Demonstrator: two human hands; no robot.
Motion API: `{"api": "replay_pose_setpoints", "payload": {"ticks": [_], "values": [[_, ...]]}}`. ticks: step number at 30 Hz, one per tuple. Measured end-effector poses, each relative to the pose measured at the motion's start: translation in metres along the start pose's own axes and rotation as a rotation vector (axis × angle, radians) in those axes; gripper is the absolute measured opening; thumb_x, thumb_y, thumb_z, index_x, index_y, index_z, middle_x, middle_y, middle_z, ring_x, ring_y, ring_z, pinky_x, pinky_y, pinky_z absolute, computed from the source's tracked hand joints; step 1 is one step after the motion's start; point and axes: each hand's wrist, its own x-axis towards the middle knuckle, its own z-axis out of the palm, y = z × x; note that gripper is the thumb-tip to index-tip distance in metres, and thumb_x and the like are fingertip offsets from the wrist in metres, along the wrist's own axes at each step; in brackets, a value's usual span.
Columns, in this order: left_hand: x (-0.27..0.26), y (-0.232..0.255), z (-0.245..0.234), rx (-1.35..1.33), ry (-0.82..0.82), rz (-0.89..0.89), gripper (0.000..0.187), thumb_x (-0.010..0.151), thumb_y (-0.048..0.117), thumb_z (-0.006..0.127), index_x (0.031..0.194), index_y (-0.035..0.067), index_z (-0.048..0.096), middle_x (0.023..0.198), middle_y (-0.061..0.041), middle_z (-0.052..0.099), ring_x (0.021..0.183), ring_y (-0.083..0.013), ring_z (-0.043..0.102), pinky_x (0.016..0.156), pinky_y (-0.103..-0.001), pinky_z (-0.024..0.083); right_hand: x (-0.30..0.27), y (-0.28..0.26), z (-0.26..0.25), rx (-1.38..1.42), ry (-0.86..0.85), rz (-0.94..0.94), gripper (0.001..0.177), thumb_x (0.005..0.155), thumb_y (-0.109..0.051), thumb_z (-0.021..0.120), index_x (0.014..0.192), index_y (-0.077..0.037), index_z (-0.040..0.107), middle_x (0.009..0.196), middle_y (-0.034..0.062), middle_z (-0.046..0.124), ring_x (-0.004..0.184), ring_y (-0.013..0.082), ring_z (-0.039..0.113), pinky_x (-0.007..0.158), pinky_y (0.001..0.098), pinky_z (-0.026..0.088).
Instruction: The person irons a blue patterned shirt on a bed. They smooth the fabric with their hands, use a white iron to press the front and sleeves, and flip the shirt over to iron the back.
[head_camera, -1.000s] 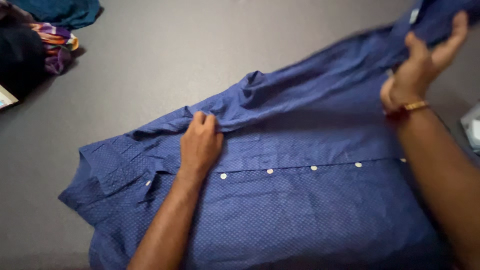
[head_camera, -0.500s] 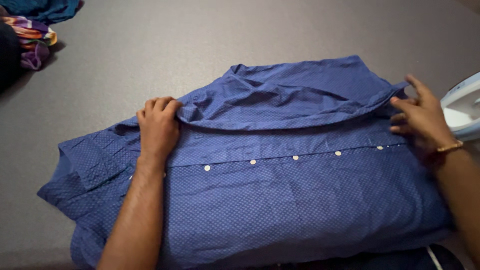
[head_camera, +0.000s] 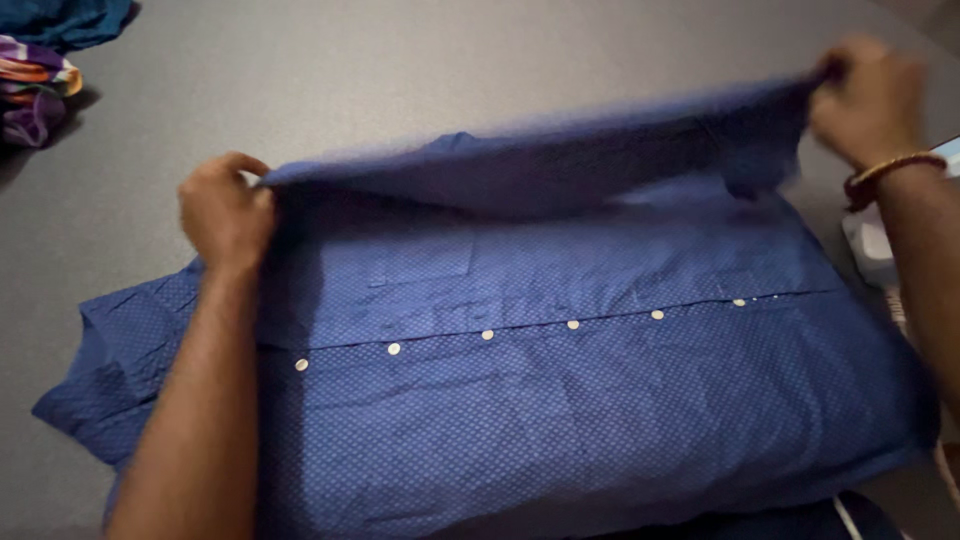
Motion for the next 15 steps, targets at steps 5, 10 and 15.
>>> {"api": "replay_pose_setpoints", "payload": {"ticks": [5, 10, 15], "values": [[0.002, -0.01, 0.003, 0.018, 0.22, 0.092, 0.013, 0.079, 0.004, 0.081, 0.087, 0.013, 0.077, 0.09, -0.01, 0.073, 0.085, -0.0302, 0.07, 0.076, -0.044, 0.055, -0.016, -0.052, -0.056, -0.087, 0.148, 0.042, 0.017, 0.093, -0.002, 0.063, 0.107, 0.0, 0.073, 0.102, 0.0199, 0.075, 0.093, 0.0315, 0.074, 0.094, 0.0418, 0.059], [-0.029, -0.04, 0.004, -0.036, 0.211, 0.209, 0.015, 0.081, -0.002, 0.076, 0.088, 0.011, 0.075, 0.101, -0.014, 0.072, 0.093, -0.031, 0.071, 0.083, -0.042, 0.057, -0.088, -0.078, -0.072, -0.251, -0.518, 0.246, 0.028, 0.082, -0.014, 0.08, 0.111, -0.012, 0.078, 0.103, 0.0134, 0.078, 0.093, 0.0336, 0.075, 0.08, 0.0456, 0.06], [-0.054, -0.021, -0.018, -0.13, 0.057, 0.315, 0.02, 0.087, 0.0, 0.077, 0.106, 0.005, 0.071, 0.108, -0.016, 0.071, 0.1, -0.0333, 0.07, 0.088, -0.043, 0.055, -0.153, -0.08, -0.066, -0.292, -0.749, 0.224, 0.035, 0.077, -0.025, 0.084, 0.111, -0.022, 0.075, 0.11, 0.0022, 0.079, 0.103, 0.0245, 0.076, 0.089, 0.0391, 0.061]]}}
